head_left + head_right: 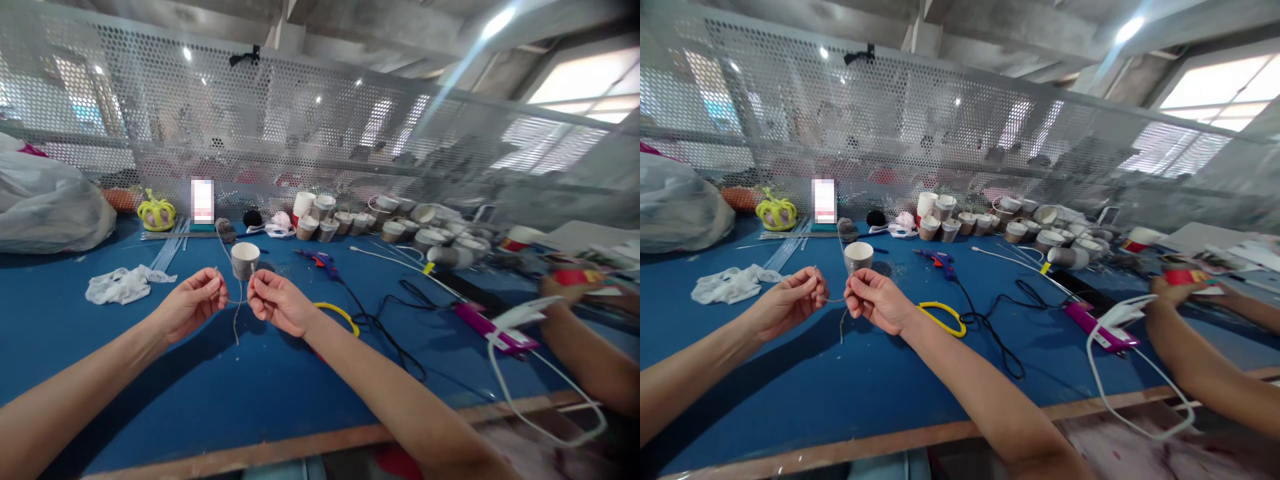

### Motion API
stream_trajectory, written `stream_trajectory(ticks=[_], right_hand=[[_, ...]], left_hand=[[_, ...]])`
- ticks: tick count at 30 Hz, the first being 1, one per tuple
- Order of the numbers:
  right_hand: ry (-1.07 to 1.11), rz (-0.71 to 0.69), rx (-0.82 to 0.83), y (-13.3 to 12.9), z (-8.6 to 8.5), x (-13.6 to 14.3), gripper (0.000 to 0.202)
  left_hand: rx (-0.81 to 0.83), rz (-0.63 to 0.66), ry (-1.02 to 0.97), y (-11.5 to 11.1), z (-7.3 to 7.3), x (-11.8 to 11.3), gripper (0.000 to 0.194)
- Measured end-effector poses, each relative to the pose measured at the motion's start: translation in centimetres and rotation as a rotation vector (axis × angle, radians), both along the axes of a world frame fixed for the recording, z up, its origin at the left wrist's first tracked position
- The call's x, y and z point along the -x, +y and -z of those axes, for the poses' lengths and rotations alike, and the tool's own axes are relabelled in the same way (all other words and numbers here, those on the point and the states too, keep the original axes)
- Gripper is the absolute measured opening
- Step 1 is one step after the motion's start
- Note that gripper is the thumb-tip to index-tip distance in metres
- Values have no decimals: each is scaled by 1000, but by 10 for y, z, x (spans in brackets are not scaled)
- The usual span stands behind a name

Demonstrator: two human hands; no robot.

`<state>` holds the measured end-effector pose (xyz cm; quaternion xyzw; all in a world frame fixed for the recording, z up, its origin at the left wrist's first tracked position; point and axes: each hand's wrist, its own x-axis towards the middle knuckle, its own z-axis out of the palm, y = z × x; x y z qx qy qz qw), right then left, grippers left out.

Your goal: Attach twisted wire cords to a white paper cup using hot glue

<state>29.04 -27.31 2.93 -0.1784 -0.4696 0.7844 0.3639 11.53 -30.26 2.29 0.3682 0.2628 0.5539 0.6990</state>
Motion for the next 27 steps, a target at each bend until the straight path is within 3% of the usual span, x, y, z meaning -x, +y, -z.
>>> stream_trajectory(ticks=[8,18,27], right_hand=[[20,191,97,5,8,5,14],[25,114,70,-2,9,9,18],[20,148,35,-9,5,10,21]], left_hand=[[50,-26,8,0,7,-5,15],[1,-11,61,-4,8,-8,10],[-16,10,48,-5,7,-10,10]])
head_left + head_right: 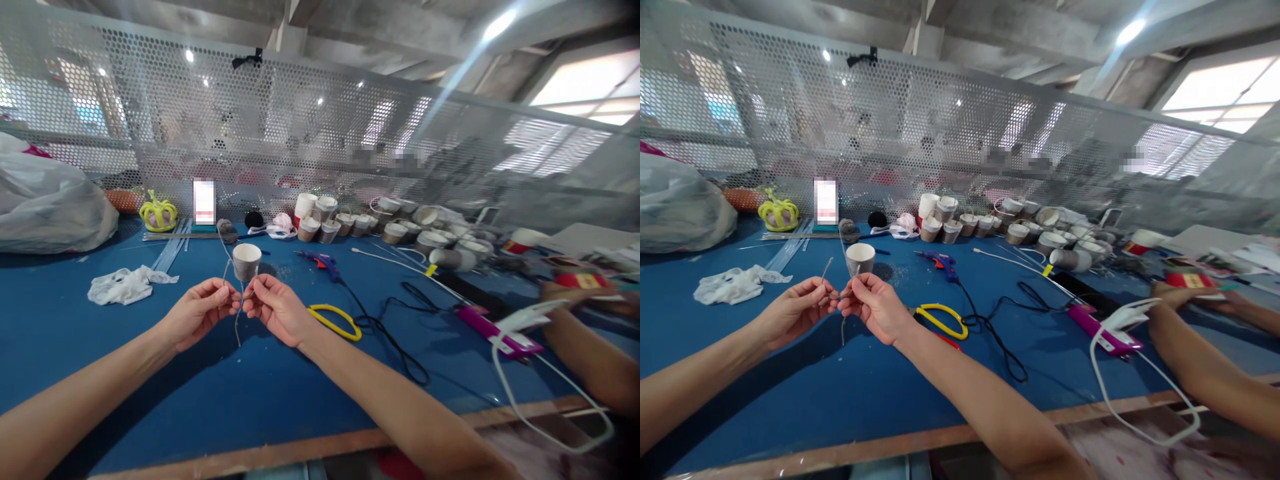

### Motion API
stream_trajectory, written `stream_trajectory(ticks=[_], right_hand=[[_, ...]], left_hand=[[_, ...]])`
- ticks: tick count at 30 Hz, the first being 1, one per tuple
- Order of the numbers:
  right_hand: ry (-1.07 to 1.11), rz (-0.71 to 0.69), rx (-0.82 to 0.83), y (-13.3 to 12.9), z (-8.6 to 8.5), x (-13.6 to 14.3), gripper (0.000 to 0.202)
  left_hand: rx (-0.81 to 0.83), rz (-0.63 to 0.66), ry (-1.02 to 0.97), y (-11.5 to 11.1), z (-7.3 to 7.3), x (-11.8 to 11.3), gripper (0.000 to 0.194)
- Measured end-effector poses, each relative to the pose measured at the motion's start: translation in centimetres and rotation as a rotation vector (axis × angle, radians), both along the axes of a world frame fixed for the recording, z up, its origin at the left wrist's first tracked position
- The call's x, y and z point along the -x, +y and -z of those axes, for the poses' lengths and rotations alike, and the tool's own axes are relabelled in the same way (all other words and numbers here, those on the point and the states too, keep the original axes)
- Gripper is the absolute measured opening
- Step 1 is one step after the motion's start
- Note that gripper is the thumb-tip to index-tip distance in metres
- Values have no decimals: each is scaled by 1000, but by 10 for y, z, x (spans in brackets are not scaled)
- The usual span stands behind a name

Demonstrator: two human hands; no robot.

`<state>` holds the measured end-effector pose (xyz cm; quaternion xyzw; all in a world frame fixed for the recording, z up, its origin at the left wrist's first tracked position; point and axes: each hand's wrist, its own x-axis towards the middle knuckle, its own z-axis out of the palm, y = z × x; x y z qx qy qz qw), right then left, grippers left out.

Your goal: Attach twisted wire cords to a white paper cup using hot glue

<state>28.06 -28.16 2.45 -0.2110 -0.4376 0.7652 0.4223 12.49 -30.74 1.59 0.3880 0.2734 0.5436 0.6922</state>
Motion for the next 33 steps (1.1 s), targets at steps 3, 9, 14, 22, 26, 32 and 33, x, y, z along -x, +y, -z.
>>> stream_trajectory(ticks=[3,9,14,22,26,32,33], right_hand=[[8,9,-12,-2,-1,1,20],[-14,72,-17,6,2,-2,22],[-142,141,-49,17,-2,-11,30],[-597,62,-509,6,-9,-14,27],[-907,128,-896,0,-8,-13,14],[-1070,191,-1267,-5,-9,-12,13],[-1071,200,-1271,-5,-9,-12,13]], left_hand=[[4,-5,-6,0,-2,0,10],[27,-52,5,1,-8,5,8],[0,40,94,2,-9,10,12],[-136,0,669,1,-6,6,22],[-254,-62,906,0,-5,6,22],[-372,-73,1021,-2,-5,5,23],[-366,-72,1011,-3,-6,5,23]])
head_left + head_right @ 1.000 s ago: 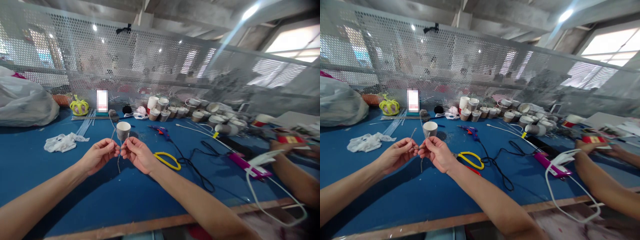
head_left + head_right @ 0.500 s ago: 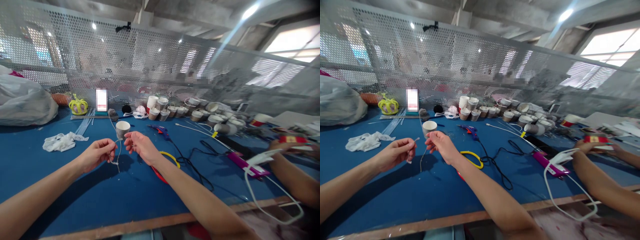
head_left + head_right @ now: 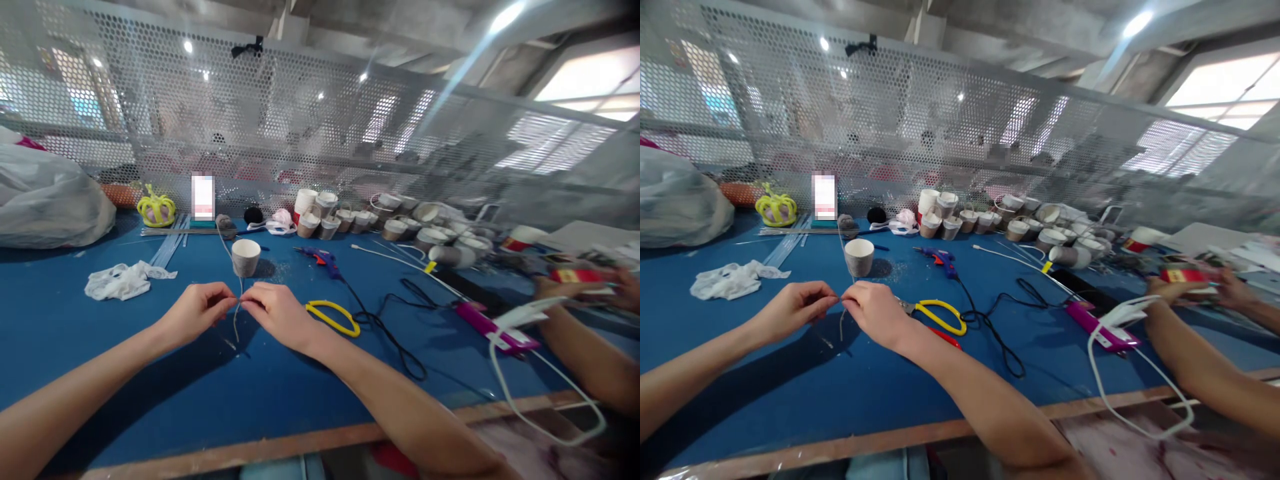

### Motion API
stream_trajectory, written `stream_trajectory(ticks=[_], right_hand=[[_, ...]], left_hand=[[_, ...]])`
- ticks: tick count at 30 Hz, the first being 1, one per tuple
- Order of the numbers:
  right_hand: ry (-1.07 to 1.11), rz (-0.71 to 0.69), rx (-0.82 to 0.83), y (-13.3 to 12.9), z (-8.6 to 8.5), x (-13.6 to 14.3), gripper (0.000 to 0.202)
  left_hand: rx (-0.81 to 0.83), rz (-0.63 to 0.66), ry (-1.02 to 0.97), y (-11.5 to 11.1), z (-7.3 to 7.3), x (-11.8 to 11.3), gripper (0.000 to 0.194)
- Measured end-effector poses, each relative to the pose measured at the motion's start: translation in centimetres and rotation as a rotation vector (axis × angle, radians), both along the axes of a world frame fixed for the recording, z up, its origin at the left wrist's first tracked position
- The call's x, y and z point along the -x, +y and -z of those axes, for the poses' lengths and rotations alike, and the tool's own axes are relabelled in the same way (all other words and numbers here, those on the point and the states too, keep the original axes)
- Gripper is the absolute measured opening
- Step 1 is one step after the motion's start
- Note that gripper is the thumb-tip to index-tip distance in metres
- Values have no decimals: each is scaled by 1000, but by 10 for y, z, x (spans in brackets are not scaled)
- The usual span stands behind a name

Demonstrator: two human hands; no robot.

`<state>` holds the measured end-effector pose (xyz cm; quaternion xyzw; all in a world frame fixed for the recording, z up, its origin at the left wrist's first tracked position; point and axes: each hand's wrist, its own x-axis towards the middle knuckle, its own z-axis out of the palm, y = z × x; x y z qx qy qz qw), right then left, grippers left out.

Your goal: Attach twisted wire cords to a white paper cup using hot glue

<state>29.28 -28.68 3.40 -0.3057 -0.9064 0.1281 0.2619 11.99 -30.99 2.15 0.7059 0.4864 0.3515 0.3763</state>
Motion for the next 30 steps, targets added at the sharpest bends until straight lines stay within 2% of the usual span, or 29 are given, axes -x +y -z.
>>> stream_trajectory(ticks=[5,9,14,18,21,23,25,27,30], right_hand=[[89,62,-36,6,2,-1,12],[151,113,-73,11,4,-3,11],[167,114,-61,9,3,-3,12],[178,145,-16,10,3,-2,12],[223,241,57,11,3,-2,17],[245,269,167,9,4,-1,25],[258,192,288,5,4,1,26],[275,80,342,1,5,4,24],[300,41,251,-4,7,7,17]], left_hand=[[120,-27,-171,1,-6,1,28],[216,0,-257,2,-7,3,26],[246,3,-315,0,-8,1,26],[234,-12,-358,-1,-8,1,26],[193,-89,-433,2,-8,2,25],[163,-160,-494,3,-7,2,24],[148,-213,-551,3,-6,1,23],[160,-238,-606,3,-4,0,23],[222,-215,-690,2,-2,-2,22]])
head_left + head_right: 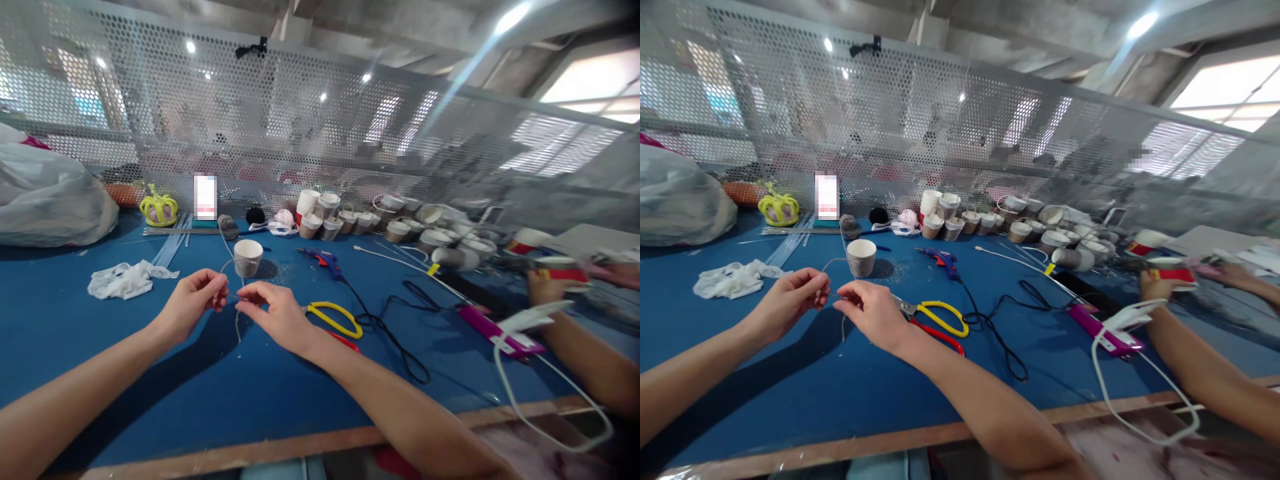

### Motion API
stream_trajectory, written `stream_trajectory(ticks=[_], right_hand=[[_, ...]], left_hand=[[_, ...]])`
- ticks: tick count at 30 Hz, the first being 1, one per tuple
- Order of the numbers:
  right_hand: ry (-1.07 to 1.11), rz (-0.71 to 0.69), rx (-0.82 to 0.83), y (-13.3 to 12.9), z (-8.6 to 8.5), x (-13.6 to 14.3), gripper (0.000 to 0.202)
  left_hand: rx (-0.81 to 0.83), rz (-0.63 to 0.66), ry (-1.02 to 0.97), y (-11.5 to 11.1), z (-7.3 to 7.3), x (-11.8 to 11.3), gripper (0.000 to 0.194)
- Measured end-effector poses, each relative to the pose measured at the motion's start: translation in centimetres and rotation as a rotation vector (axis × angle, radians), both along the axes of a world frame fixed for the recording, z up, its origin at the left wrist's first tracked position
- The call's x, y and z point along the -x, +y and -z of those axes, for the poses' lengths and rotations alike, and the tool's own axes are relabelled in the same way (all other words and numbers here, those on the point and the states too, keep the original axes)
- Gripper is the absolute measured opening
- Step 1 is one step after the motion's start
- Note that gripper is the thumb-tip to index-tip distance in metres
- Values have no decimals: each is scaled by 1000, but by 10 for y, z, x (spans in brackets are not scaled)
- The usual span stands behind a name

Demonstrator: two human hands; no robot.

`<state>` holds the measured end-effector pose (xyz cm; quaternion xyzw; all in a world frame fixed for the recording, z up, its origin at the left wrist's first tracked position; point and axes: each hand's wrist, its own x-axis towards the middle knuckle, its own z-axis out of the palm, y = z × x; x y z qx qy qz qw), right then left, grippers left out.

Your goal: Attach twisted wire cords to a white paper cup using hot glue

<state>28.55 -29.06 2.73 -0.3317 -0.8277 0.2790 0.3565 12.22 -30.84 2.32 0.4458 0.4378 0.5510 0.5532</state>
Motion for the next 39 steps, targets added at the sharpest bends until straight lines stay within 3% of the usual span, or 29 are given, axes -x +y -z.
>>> stream_trajectory(ticks=[5,10,18,23,28,32,35,37,39], right_hand=[[6,67,-140,1,3,1,9],[32,30,-166,0,3,-1,12],[86,89,-14,2,6,1,16],[65,66,-24,2,4,1,17],[-69,-24,-149,1,-1,0,12],[-129,-59,-69,9,-11,-6,20],[-89,91,-33,33,-24,-22,30],[-159,308,-21,57,-33,-40,33],[-420,635,-28,83,-38,-62,33]], left_hand=[[54,39,-114,-1,3,-2,21],[107,58,-173,-2,1,-4,20],[25,152,-254,-3,-4,-1,13],[-24,153,-189,0,-9,-1,16],[-11,174,4,14,-16,5,22],[-4,190,99,28,-22,6,25],[-36,121,115,36,-24,4,24],[-81,73,163,38,-23,2,24],[-141,34,298,38,-20,4,23]])
